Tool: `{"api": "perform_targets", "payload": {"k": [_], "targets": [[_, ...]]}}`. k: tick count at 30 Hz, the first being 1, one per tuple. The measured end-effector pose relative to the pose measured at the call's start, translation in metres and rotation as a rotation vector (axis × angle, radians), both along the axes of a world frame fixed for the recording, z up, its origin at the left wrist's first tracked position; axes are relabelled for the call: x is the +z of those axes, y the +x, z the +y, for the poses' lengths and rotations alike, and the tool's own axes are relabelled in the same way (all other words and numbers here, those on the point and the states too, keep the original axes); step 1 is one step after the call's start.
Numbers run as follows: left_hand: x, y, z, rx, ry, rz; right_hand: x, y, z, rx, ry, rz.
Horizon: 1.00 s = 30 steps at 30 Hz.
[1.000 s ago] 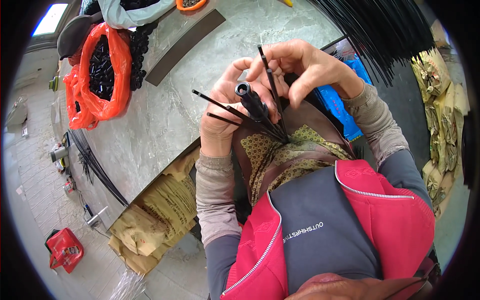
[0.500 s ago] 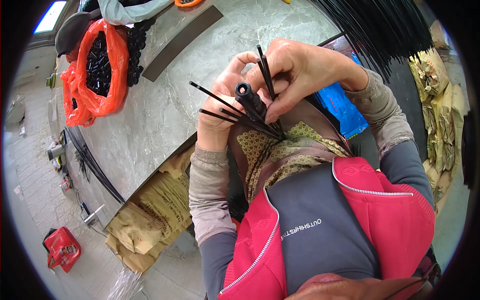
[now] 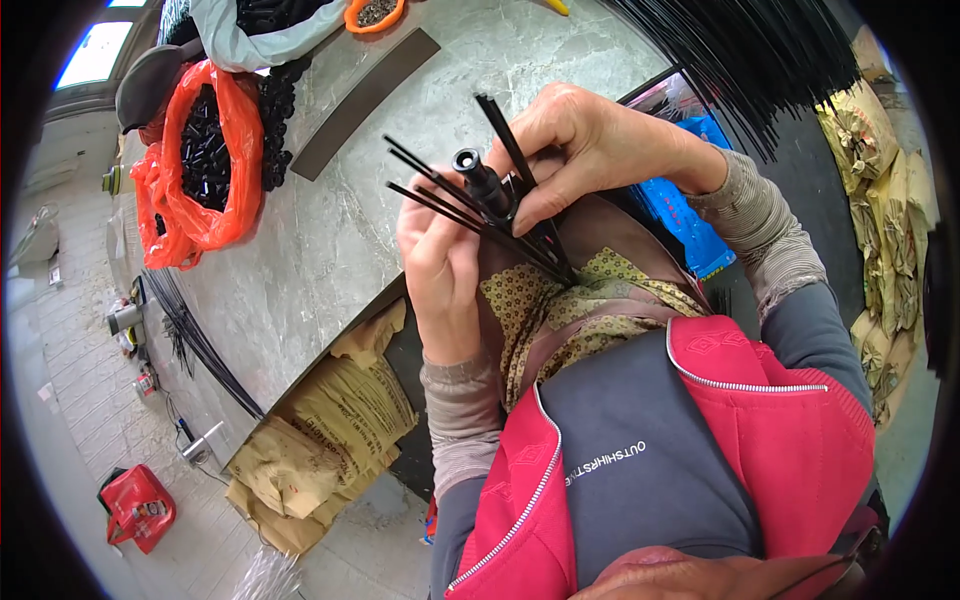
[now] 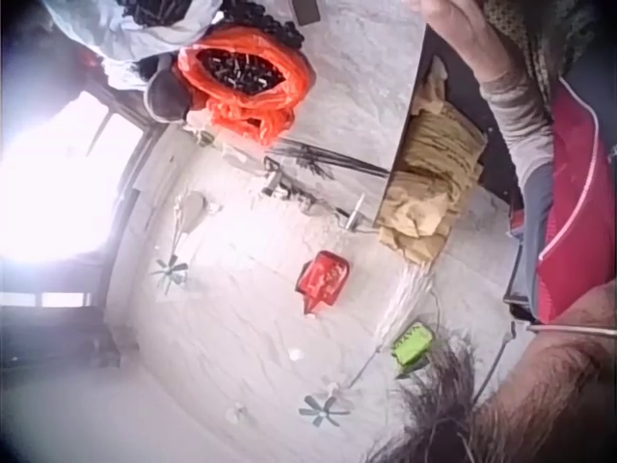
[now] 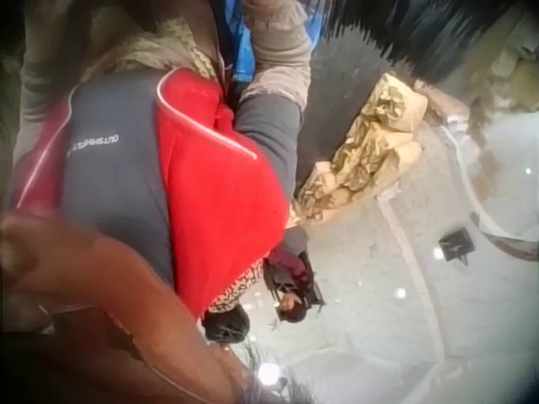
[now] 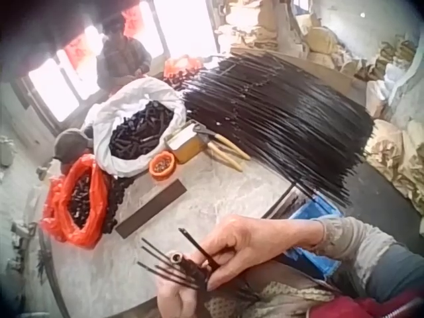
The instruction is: Assembling industrial brushes by inserting black bristles into plastic housings and trimming the ends with pliers.
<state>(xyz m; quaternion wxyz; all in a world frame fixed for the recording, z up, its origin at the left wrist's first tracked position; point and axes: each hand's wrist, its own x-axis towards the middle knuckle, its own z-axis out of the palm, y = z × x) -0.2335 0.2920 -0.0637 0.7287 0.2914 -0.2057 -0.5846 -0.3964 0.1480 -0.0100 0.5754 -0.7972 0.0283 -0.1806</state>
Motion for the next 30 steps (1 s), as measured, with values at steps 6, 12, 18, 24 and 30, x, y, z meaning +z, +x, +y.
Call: {"api": "perform_targets", "payload": {"k": [6,12,18,24,30], "targets": [[0.027,-0.024,0.030,0.325,-0.081,-0.327,0.006,0.002,0.010,-0.073,-0.020,0.023],[0.056,-0.036,0.031,0.354,0.215,-0.424,0.008,0.004,0.017,-0.146,-0.224,-0.021],[0.066,-0.029,0.030,0.262,0.253,-0.416,0.003,0.008,0.021,-0.175,-0.361,-0.117],[0.062,-0.036,0.027,0.299,0.244,-0.415,-0.003,0.008,0.020,-0.182,-0.403,-0.185],[0.048,-0.032,0.032,0.387,0.206,-0.440,0.001,0.007,0.023,-0.051,-0.268,-0.048]]}}
